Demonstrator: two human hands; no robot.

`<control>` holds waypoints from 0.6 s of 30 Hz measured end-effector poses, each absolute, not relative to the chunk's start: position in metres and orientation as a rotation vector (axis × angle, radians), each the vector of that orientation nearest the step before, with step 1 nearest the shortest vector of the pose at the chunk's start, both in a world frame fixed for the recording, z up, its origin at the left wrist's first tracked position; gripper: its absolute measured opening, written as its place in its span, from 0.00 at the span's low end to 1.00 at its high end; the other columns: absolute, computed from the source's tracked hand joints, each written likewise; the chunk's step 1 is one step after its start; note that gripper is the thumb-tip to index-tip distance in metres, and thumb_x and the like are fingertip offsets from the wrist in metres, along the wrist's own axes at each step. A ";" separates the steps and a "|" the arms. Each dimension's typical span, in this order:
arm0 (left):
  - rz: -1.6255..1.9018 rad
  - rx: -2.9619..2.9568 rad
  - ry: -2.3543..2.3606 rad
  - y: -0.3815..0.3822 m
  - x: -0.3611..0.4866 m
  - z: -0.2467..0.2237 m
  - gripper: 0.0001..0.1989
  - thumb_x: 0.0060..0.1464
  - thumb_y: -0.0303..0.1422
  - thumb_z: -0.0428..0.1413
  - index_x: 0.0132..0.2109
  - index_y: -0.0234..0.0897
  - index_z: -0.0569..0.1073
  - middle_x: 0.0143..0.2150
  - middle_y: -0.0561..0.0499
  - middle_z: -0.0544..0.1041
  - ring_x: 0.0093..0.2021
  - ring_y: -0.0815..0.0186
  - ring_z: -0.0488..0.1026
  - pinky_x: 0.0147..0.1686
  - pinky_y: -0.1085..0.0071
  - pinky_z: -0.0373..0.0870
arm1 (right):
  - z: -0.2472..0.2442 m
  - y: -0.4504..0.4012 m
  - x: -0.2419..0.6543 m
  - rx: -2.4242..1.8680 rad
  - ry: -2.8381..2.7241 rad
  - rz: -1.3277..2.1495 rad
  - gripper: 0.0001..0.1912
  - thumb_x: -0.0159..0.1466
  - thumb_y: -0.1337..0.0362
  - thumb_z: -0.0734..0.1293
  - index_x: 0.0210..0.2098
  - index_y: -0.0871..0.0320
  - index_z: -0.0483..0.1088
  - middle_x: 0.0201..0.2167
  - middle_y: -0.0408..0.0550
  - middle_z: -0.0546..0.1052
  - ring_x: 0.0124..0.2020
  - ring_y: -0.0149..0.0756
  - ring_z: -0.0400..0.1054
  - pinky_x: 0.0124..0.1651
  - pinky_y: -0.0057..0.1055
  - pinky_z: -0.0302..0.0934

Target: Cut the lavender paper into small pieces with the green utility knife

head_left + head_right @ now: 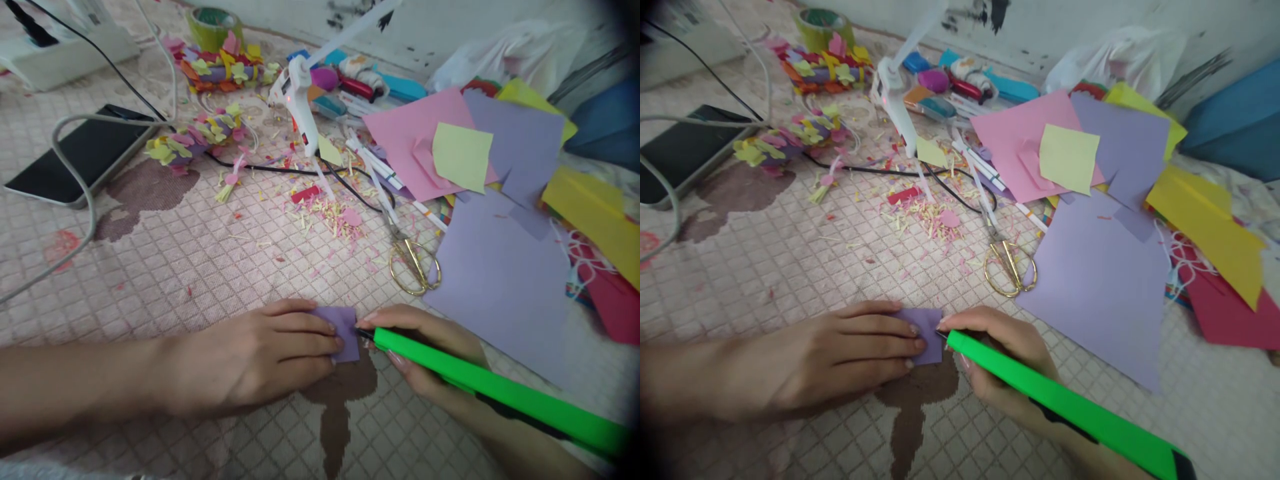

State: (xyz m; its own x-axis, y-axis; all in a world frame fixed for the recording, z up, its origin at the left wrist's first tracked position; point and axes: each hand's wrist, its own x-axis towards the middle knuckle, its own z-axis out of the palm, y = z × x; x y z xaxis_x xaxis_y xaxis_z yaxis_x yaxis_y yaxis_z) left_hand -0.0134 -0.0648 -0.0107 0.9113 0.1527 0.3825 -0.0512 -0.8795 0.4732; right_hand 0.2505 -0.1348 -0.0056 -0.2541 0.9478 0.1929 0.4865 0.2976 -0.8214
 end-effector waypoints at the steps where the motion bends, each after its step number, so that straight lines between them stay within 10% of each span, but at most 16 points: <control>1: 0.573 2.584 0.070 -0.065 -0.013 -0.011 0.16 0.73 0.25 0.43 0.53 0.28 0.76 0.59 0.42 0.79 0.60 0.62 0.75 0.68 0.62 0.62 | -0.006 -0.135 0.250 -1.283 -1.865 0.842 0.20 0.59 0.76 0.65 0.45 0.48 0.76 0.37 0.44 0.85 0.37 0.38 0.81 0.36 0.32 0.76; 18: 0.551 2.568 0.052 -0.063 -0.014 -0.012 0.17 0.74 0.26 0.42 0.52 0.28 0.75 0.58 0.41 0.79 0.61 0.61 0.74 0.68 0.60 0.63 | -0.006 -0.134 0.253 -1.270 -1.922 0.842 0.22 0.59 0.78 0.64 0.46 0.49 0.76 0.38 0.42 0.84 0.38 0.35 0.81 0.38 0.28 0.75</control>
State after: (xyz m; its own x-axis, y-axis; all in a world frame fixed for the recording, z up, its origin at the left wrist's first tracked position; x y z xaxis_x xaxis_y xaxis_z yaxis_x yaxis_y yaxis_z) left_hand -0.0135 -0.0631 -0.0119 0.9170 0.1395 0.3737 -0.0669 -0.8698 0.4889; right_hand 0.2528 -0.1336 -0.0058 -0.2964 0.9373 0.1831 0.5010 0.3159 -0.8058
